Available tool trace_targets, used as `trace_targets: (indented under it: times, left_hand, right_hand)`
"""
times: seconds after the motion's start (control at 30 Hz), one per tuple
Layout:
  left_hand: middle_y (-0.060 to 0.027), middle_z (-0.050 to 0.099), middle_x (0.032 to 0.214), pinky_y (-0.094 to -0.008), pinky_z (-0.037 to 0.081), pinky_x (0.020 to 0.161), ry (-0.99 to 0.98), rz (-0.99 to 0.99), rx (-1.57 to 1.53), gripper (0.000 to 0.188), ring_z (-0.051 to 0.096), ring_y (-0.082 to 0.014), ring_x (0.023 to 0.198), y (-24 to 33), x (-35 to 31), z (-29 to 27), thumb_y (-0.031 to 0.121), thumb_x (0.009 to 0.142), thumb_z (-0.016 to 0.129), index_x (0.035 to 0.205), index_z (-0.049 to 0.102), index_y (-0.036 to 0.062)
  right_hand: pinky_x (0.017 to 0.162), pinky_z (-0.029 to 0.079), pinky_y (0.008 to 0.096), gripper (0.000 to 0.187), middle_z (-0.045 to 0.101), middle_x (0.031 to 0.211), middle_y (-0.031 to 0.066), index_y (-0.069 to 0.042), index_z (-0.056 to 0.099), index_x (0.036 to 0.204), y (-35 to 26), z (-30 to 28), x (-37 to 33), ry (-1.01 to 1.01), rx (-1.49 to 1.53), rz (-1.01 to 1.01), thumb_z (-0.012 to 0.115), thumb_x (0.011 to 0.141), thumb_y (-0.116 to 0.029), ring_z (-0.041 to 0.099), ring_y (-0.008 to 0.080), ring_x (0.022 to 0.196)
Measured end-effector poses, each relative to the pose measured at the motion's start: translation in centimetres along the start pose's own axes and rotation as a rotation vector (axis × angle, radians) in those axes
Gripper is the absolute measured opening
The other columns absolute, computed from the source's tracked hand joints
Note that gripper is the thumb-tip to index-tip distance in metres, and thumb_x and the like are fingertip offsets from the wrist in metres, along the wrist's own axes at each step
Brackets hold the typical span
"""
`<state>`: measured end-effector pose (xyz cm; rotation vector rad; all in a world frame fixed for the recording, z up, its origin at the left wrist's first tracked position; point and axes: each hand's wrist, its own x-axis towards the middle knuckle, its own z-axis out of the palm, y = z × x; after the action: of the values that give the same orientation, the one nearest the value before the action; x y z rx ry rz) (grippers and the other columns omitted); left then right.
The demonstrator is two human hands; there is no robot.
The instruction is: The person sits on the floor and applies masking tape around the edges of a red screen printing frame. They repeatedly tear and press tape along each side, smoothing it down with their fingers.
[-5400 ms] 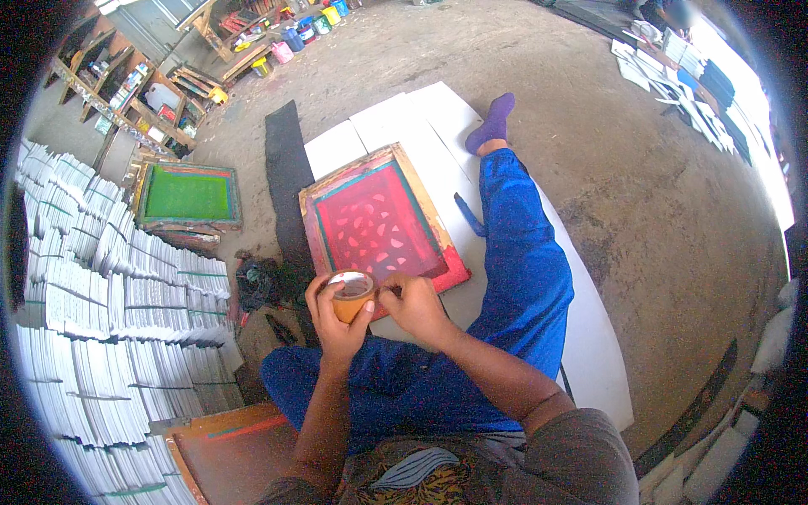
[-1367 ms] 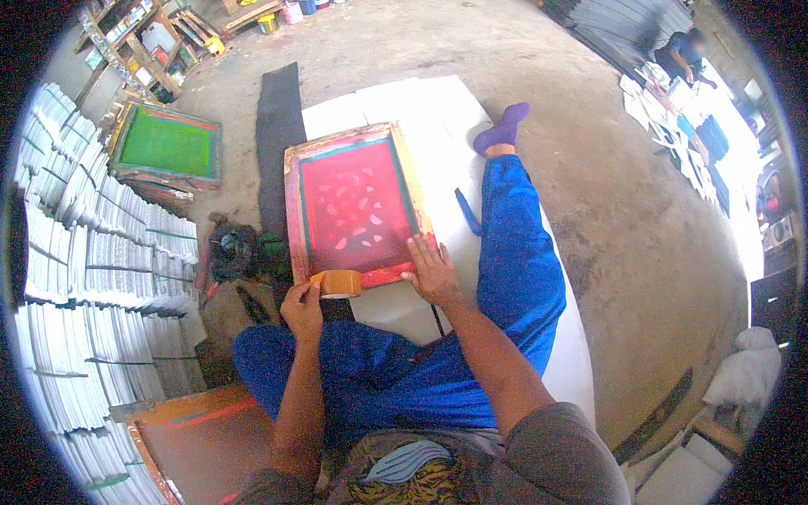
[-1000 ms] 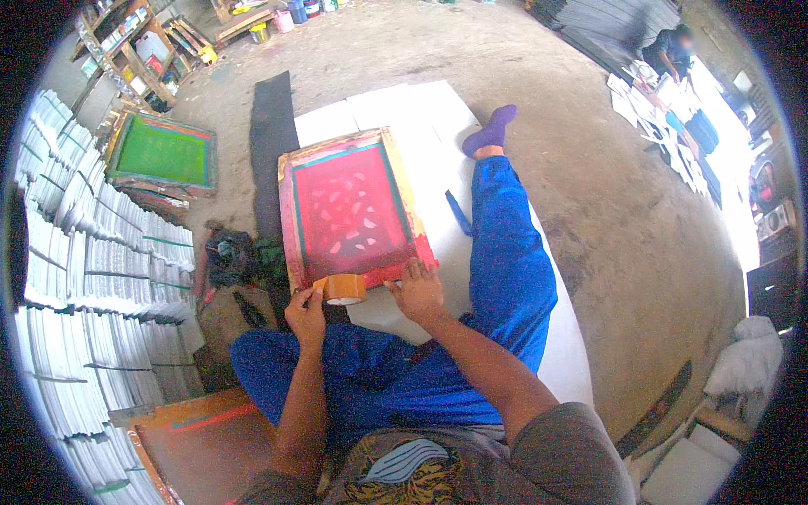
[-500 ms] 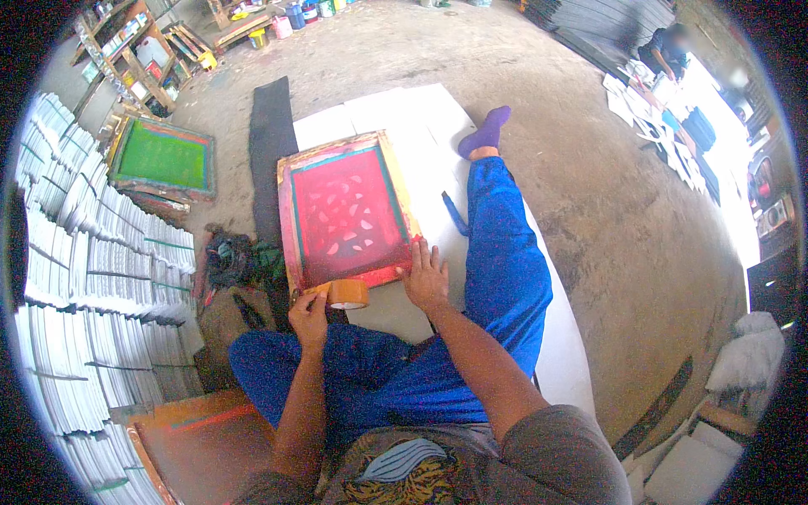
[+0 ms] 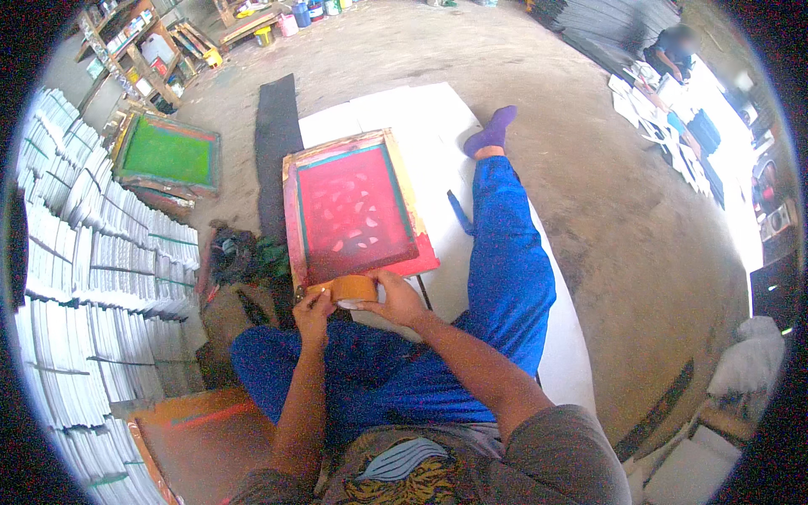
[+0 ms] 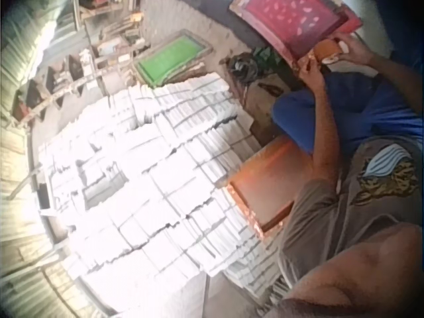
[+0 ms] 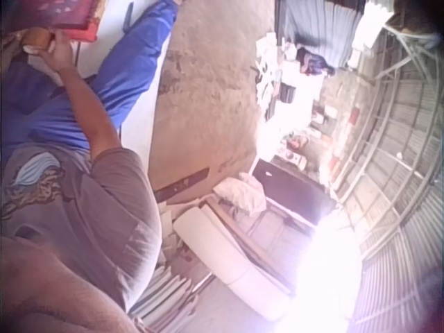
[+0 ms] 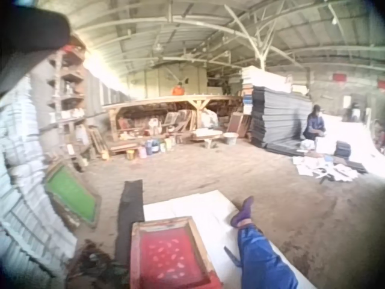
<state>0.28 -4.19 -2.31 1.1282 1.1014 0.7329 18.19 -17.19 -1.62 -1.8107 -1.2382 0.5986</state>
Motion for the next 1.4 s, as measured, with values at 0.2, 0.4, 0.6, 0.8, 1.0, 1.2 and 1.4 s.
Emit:
trace_targets:
  times: [0.2, 0.4, 0.6, 0.8, 1.0, 1.2, 1.4]
  left_hand:
    - [-0.0047, 0.071, 0.087, -0.0233, 0.051, 0.069, -0.087, -0.08, -0.039, 0.025, 0.065, -0.0111, 0.075, 0.9, 0.0, -0.1, 0.018, 0.093, 0.077, 0.101, 0.075, -0.0052]
    - [-0.0049, 0.072, 0.086, -0.0272, 0.05, 0.074, -0.122, 0.039, 0.047, 0.019, 0.064, -0.0128, 0.077, 3.1, -0.2, 0.1, 0.014, 0.089, 0.079, 0.095, 0.076, -0.0038]
    - [-0.0047, 0.071, 0.079, -0.0271, 0.048, 0.07, -0.211, -0.015, 0.159, 0.016, 0.062, -0.0122, 0.071, 4.9, -0.1, -1.4, 0.012, 0.089, 0.08, 0.09, 0.076, -0.0034]
    - [-0.0051, 0.071, 0.077, -0.0275, 0.048, 0.071, -0.2, -0.036, 0.151, 0.019, 0.062, -0.0125, 0.071, 5.1, 0.1, -2.4, 0.015, 0.089, 0.079, 0.089, 0.076, -0.0036]
    - [-0.0067, 0.071, 0.078, -0.0266, 0.049, 0.069, -0.115, -0.099, 0.128, 0.02, 0.063, -0.0133, 0.069, 4.9, 2.9, -6.5, 0.016, 0.089, 0.079, 0.09, 0.076, -0.0038]
    - [-0.0053, 0.073, 0.079, -0.0269, 0.05, 0.07, -0.114, 0.049, 0.28, 0.021, 0.063, -0.0117, 0.069, 7.6, 4.9, -7.1, 0.015, 0.089, 0.08, 0.096, 0.078, -0.0039]
    - [-0.0045, 0.073, 0.079, -0.0272, 0.049, 0.067, -0.191, 0.11, 0.378, 0.018, 0.062, -0.0099, 0.068, 8.6, 6.1, -5.8, 0.013, 0.089, 0.08, 0.096, 0.079, -0.0035]
  right_hand:
    - [0.101, 0.049, 0.0387, 0.065, 0.064, 0.121, 0.013, -0.001, 0.049, 0.133, 1.3, 0.0, 0.5, -0.004, 0.355, -0.098, 0.087, 0.082, -0.013, 0.061, 0.022, 0.118]
    - [0.096, 0.052, 0.0364, 0.066, 0.066, 0.118, 0.0134, -0.001, 0.059, 0.132, -2.4, -4.8, 1.7, -0.026, 0.18, -0.31, 0.091, 0.076, -0.012, 0.066, 0.0246, 0.112]
    - [0.09, 0.056, 0.0405, 0.069, 0.067, 0.111, 0.0166, -0.005, 0.062, 0.132, -2.1, -9.3, 1.9, -0.268, -0.202, -0.338, 0.091, 0.075, -0.03, 0.067, 0.036, 0.102]
    - [0.088, 0.055, 0.0449, 0.067, 0.068, 0.113, 0.0195, -0.006, 0.063, 0.13, 0.5, -10.8, 2.1, -0.333, -0.299, -0.327, 0.088, 0.075, -0.035, 0.067, 0.0373, 0.105]
    - [0.089, 0.056, 0.0463, 0.056, 0.072, 0.106, 0.0167, -0.008, 0.067, 0.118, -0.5, -15.4, 3.5, -0.32, -0.459, -0.157, 0.087, 0.073, -0.035, 0.07, 0.0368, 0.101]
    - [0.093, 0.055, 0.0425, 0.061, 0.073, 0.111, 0.0148, -0.008, 0.069, 0.117, -0.1, -19.1, 4.7, -0.194, -0.25, -0.025, 0.093, 0.066, -0.03, 0.07, 0.0334, 0.105]
    - [0.089, 0.054, 0.0416, 0.063, 0.07, 0.106, 0.0146, -0.004, 0.068, 0.117, 0.6, -20.5, 4.4, -0.147, -0.176, -0.212, 0.095, 0.065, -0.027, 0.069, 0.0316, 0.101]
